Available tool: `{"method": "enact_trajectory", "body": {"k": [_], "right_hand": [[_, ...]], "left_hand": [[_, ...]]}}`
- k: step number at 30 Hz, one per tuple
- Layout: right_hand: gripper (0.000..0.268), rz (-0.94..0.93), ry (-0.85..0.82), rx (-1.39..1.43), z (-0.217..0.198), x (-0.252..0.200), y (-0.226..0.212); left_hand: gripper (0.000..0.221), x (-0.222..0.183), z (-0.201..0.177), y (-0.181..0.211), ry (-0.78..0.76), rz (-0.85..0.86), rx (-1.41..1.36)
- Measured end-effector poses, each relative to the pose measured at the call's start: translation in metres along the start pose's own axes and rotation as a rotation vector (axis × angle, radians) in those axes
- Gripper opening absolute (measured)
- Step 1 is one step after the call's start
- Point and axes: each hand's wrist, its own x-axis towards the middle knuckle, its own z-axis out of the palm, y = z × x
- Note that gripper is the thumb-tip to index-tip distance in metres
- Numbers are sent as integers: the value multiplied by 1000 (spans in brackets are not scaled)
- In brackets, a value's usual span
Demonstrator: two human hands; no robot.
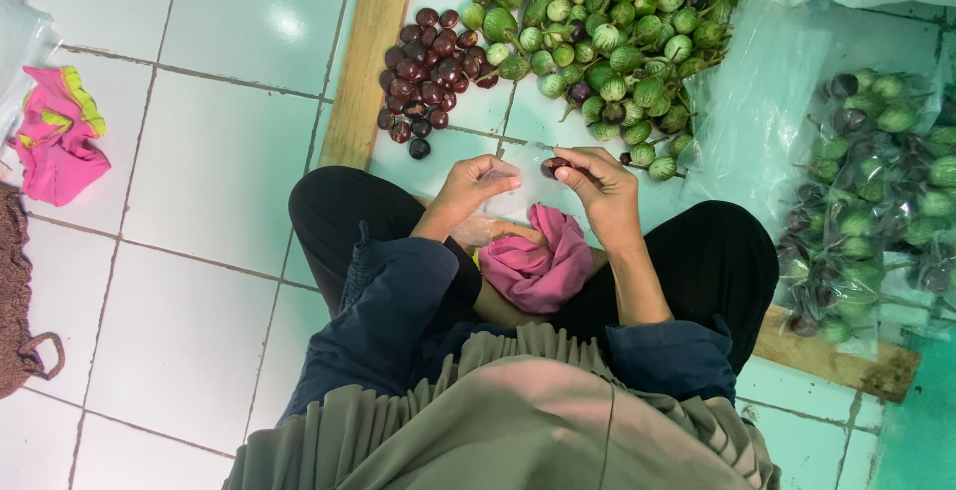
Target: Sorting, wiping, and bagging small green vegetables into plastic bags
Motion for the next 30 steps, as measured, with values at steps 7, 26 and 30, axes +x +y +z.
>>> {"method": "enact_trajectory", "body": {"k": [7, 26, 30], "right_hand": [[23, -64, -25, -113, 14, -5, 2], [9, 204, 36, -287, -19, -5, 40], [14, 436, -331, -818, -16, -7, 21]], "left_hand": [[29, -1, 16, -14, -34, 17, -42], [15, 5, 20, 56, 77, 135, -21], [20, 32, 24, 59, 119, 179, -90]]}}
